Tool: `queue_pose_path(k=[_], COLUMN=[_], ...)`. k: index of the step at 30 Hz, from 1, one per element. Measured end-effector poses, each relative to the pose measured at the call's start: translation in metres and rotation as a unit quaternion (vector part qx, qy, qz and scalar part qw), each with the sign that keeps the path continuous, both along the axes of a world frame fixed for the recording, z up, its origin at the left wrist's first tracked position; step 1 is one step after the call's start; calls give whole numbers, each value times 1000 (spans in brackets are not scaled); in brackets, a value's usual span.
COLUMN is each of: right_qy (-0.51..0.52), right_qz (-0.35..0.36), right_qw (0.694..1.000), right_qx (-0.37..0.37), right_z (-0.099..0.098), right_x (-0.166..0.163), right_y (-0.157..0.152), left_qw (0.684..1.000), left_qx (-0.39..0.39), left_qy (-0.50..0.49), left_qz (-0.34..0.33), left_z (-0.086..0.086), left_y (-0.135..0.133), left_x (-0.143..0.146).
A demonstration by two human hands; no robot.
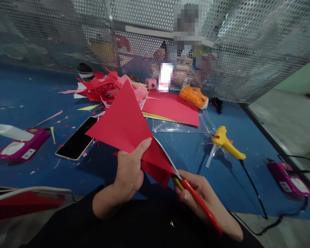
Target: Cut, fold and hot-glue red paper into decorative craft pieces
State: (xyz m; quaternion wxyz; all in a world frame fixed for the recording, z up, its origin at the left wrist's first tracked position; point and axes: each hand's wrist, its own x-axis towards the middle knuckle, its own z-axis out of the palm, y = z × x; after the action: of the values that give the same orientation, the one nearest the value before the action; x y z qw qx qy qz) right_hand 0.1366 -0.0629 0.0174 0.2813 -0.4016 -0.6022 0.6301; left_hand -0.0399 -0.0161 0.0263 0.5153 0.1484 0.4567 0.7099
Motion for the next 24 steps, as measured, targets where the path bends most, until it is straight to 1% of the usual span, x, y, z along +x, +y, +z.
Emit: queue_pose_path(k=[8,14,19,24], right_qy=[-10,1,10,29], right_qz=[16,14,11,13], right_qw=[999,1000,1000,999], right_qx=[27,11,-1,-11], right_z=[3,1,0,-3], right_x=[1,2,2,0], right_y=[2,2,2,2], left_qw=[1000,1000,1000,1000], left_qx=[-2,9,-10,-1], left_qy=[1,-6,1,-13], left_qz=[-1,-7,-16,-26], left_z=[-1,-2,-3,-5], left_y=[-1,-2,-3,-6], left_x=[1,0,2,5])
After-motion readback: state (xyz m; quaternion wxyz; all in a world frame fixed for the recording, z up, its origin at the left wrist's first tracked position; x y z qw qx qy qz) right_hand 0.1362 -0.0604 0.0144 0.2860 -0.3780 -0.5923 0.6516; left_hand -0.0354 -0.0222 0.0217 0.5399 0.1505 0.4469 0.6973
